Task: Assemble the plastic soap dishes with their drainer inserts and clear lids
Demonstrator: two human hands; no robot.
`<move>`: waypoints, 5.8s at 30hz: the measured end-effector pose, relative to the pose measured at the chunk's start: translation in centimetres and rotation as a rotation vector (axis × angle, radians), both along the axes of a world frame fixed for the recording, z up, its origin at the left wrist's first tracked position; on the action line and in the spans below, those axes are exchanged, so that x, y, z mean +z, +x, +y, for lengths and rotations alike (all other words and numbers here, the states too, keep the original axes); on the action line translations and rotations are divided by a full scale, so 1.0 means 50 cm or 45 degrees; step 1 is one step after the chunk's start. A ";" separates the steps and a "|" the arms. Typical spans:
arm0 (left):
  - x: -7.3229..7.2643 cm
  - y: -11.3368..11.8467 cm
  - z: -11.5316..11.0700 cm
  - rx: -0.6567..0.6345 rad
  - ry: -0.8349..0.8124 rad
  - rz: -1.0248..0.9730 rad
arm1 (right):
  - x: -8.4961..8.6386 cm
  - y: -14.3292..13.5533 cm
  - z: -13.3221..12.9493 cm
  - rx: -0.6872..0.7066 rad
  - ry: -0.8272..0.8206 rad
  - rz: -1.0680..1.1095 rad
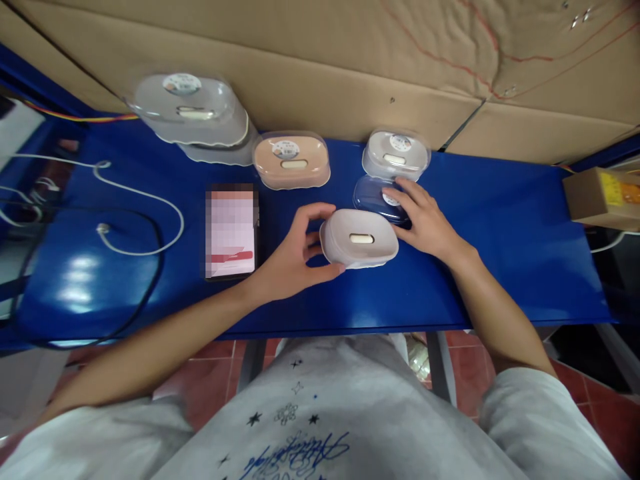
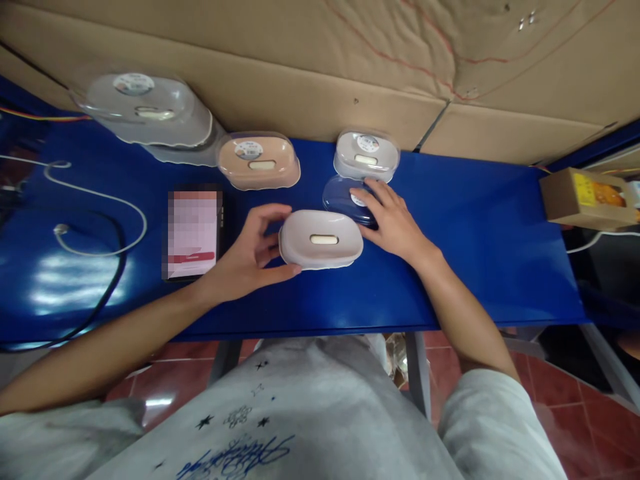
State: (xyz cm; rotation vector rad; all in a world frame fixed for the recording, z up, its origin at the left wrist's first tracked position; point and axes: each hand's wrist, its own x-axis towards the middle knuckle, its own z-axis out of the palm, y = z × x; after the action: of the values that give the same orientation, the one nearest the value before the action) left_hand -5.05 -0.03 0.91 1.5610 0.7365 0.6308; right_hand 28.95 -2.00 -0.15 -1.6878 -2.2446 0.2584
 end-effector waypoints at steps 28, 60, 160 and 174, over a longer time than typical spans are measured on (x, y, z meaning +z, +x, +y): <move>0.030 0.026 0.011 0.360 -0.873 -0.340 | 0.031 -0.095 -0.053 0.417 0.080 0.370; 0.007 0.025 0.010 0.421 -0.948 -0.487 | 0.013 -0.093 -0.043 0.530 0.115 0.318; -0.050 0.004 0.018 -0.148 0.711 0.272 | 0.044 -0.102 -0.057 0.564 -0.096 0.219; -0.068 0.001 0.040 -0.201 0.733 0.044 | 0.004 -0.095 -0.088 0.453 0.059 0.407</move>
State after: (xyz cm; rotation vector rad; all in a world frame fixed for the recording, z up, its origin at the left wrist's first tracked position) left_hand -4.98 1.99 -2.51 2.1379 0.4671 0.7382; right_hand 24.20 -6.40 0.06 -1.1204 -2.2661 0.5137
